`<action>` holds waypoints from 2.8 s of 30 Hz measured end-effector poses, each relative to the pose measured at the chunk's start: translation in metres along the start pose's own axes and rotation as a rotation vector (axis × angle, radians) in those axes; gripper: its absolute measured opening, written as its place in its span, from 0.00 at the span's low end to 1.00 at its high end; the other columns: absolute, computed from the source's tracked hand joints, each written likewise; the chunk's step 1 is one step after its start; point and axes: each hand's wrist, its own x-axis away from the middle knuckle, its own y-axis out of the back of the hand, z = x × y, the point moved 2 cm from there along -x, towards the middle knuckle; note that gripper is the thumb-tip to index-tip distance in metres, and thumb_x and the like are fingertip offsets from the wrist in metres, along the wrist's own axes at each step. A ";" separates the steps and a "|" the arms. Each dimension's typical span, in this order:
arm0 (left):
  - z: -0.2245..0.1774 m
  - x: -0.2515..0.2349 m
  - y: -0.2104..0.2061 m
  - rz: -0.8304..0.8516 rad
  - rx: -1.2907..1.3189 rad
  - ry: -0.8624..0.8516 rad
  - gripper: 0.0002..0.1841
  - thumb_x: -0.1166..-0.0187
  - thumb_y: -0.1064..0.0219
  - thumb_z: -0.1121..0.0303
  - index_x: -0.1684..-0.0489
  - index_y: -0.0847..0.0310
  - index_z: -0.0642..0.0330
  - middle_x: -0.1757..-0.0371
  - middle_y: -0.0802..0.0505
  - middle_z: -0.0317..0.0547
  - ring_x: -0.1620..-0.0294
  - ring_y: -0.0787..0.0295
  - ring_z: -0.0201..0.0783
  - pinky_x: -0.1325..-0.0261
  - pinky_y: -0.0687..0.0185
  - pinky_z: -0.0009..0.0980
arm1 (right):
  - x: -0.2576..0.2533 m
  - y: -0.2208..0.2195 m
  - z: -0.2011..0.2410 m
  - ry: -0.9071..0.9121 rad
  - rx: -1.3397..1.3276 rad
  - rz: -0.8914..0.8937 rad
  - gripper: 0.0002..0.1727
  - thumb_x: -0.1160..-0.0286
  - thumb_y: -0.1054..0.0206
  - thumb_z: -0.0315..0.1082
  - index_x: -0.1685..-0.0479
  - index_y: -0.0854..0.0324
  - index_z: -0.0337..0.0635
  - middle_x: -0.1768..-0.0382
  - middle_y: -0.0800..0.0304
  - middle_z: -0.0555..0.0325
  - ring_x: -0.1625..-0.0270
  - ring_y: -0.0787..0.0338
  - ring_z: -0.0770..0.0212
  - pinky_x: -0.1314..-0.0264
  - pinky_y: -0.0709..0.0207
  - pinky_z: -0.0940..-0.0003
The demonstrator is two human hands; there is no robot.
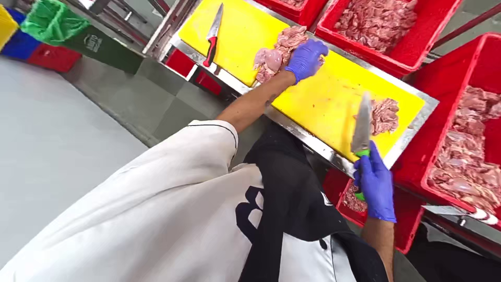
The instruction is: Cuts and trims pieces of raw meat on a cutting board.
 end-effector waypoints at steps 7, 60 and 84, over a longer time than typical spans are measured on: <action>0.145 0.052 0.045 0.126 0.004 0.230 0.29 0.27 0.28 0.61 0.22 0.21 0.52 0.29 0.10 0.52 0.25 0.17 0.56 0.20 0.28 0.60 | 0.013 -0.072 -0.015 0.086 0.028 0.318 0.30 0.08 0.51 0.42 0.07 0.40 0.59 0.69 0.14 0.61 0.80 0.21 0.64 0.79 0.22 0.64; -0.062 0.089 -0.081 0.184 0.306 0.154 0.22 0.21 0.36 0.54 0.38 0.14 0.60 0.49 0.04 0.54 0.43 0.06 0.53 0.38 0.15 0.58 | 0.007 -0.046 -0.004 -0.014 0.030 0.050 0.30 0.07 0.54 0.44 0.06 0.44 0.64 0.64 0.12 0.60 0.78 0.19 0.65 0.76 0.21 0.64; -0.023 0.033 -0.050 0.094 0.116 0.223 0.23 0.23 0.34 0.60 0.28 0.21 0.50 0.41 0.06 0.52 0.35 0.09 0.55 0.36 0.16 0.60 | 0.098 -0.053 -0.003 0.029 0.552 0.100 0.31 0.10 0.53 0.39 0.06 0.42 0.52 0.66 0.08 0.44 0.71 0.11 0.46 0.65 0.18 0.42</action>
